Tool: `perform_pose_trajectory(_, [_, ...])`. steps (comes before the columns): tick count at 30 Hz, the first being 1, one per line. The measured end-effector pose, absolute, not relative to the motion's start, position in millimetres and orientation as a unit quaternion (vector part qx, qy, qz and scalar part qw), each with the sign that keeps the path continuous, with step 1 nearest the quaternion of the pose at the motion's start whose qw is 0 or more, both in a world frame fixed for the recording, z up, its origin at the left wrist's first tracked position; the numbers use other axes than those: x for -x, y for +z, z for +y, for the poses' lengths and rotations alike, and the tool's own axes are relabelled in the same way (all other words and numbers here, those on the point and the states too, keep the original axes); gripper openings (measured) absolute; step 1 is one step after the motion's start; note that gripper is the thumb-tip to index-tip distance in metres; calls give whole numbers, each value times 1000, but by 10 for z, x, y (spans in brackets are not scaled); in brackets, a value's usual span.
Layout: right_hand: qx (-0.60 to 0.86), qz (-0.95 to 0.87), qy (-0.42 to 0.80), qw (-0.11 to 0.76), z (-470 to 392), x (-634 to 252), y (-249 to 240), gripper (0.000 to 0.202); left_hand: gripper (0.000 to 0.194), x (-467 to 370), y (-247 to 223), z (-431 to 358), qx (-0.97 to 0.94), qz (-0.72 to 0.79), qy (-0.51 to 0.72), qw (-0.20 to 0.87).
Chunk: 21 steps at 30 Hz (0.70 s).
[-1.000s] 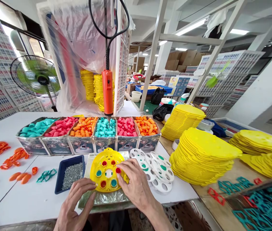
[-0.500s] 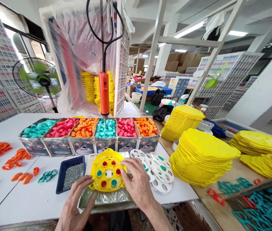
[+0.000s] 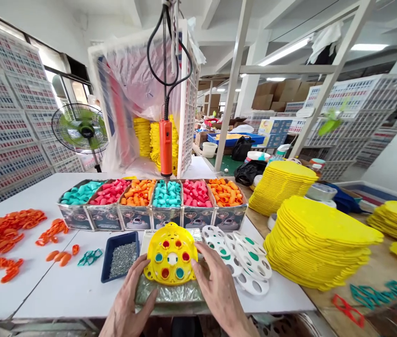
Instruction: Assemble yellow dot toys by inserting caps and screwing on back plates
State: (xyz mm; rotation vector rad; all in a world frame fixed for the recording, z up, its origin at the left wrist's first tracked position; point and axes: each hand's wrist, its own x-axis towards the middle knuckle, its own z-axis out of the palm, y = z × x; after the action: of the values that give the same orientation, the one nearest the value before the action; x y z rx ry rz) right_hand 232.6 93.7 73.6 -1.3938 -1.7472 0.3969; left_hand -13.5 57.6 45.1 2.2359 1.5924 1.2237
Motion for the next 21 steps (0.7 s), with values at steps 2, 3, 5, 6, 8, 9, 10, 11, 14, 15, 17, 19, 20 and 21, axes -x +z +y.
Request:
perform_pose_trajectory(2, [549, -699, 150, 433, 917, -2328, 758, 39, 54, 135, 468, 545, -743, 526, 408, 64])
perform_pose_trajectory(3, [548, -697, 148, 438, 902, -2331, 764, 38, 54, 139, 485, 525, -745, 524, 408, 65])
perform_pose_trajectory(5, [551, -688, 148, 448, 864, -2352, 758, 37, 52, 178, 543, 487, -747, 521, 406, 73])
perform_pose_trajectory(6, [555, -682, 151, 453, 842, -2371, 747, 37, 48, 222, 584, 475, -748, 518, 407, 75])
perform_pose_trajectory(8, [564, -665, 160, 463, 795, -2424, 714, 37, 36, 386, 675, 482, -745, 521, 412, 65])
perform_pose_trajectory(9, [570, -656, 162, 467, 771, -2452, 698, 38, 30, 510, 718, 503, -740, 527, 415, 48])
perform_pose_trajectory(10, [577, -647, 161, 472, 747, -2476, 684, 38, 27, 660, 753, 537, -730, 542, 416, 26])
perform_pose_trajectory(11, [583, -639, 159, 476, 722, -2493, 677, 39, 24, 832, 775, 579, -715, 561, 417, -5])
perform_pose_trajectory(14, [596, -618, 167, 484, 638, -2485, 695, 43, 29, 1386, 747, 727, -682, 640, 346, -73])
perform_pose_trajectory(15, [598, -613, 175, 486, 610, -2464, 711, 43, 31, 1548, 711, 772, -675, 668, 302, -89])
perform_pose_trajectory(17, [596, -606, 188, 492, 564, -2414, 744, 43, 34, 1793, 622, 849, -667, 687, 272, -91])
perform_pose_trajectory(19, [592, -603, 189, 500, 535, -2375, 766, 41, 34, 1922, 548, 908, -669, 695, 251, -83])
perform_pose_trajectory(20, [589, -605, 184, 504, 527, -2367, 770, 39, 32, 1953, 527, 935, -670, 697, 244, -76])
perform_pose_trajectory(21, [585, -608, 176, 507, 520, -2369, 771, 37, 30, 1970, 519, 963, -673, 697, 239, -67])
